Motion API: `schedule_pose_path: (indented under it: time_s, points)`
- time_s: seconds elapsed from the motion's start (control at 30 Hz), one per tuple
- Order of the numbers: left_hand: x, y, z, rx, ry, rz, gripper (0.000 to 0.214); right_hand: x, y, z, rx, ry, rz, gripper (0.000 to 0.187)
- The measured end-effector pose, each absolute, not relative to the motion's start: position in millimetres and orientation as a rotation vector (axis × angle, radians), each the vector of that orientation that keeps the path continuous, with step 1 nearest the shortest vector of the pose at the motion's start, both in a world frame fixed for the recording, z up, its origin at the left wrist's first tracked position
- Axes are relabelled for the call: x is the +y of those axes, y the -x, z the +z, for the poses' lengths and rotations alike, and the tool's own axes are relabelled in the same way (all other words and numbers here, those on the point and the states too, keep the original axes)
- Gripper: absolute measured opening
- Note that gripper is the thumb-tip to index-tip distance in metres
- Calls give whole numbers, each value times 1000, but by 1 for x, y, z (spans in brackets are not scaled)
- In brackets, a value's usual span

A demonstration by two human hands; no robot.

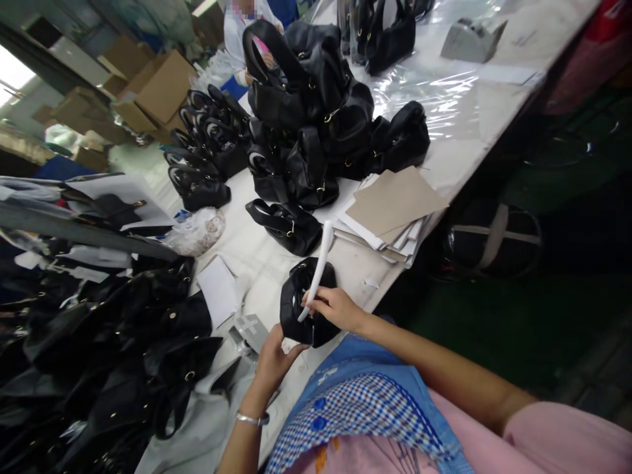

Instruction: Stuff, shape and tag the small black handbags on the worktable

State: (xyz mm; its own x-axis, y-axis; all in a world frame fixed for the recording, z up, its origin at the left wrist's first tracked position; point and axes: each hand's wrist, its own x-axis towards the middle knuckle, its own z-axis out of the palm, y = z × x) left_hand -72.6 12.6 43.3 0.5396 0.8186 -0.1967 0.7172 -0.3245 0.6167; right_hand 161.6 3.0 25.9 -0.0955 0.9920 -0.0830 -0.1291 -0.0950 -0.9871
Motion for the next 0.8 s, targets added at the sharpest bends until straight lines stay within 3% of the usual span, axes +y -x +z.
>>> schedule_pose_path:
  time_s: [0.2, 0.4, 0.6, 0.8]
  points:
    - [6, 76, 34, 1279, -2072, 277, 41, 18, -157, 34, -1675, 1287, 1218, 15]
    - [0, 76, 25, 1325, -1979, 352, 49, 23, -144, 27, -2036, 1359, 1165, 24]
    - [-6, 69, 28, 1349, -1870, 359, 54, 34, -139, 11, -2078, 1354, 1308, 22]
    - [-5, 68, 34, 1334, -1834, 388, 49, 40, -159, 37, -1814, 1098, 1449, 16]
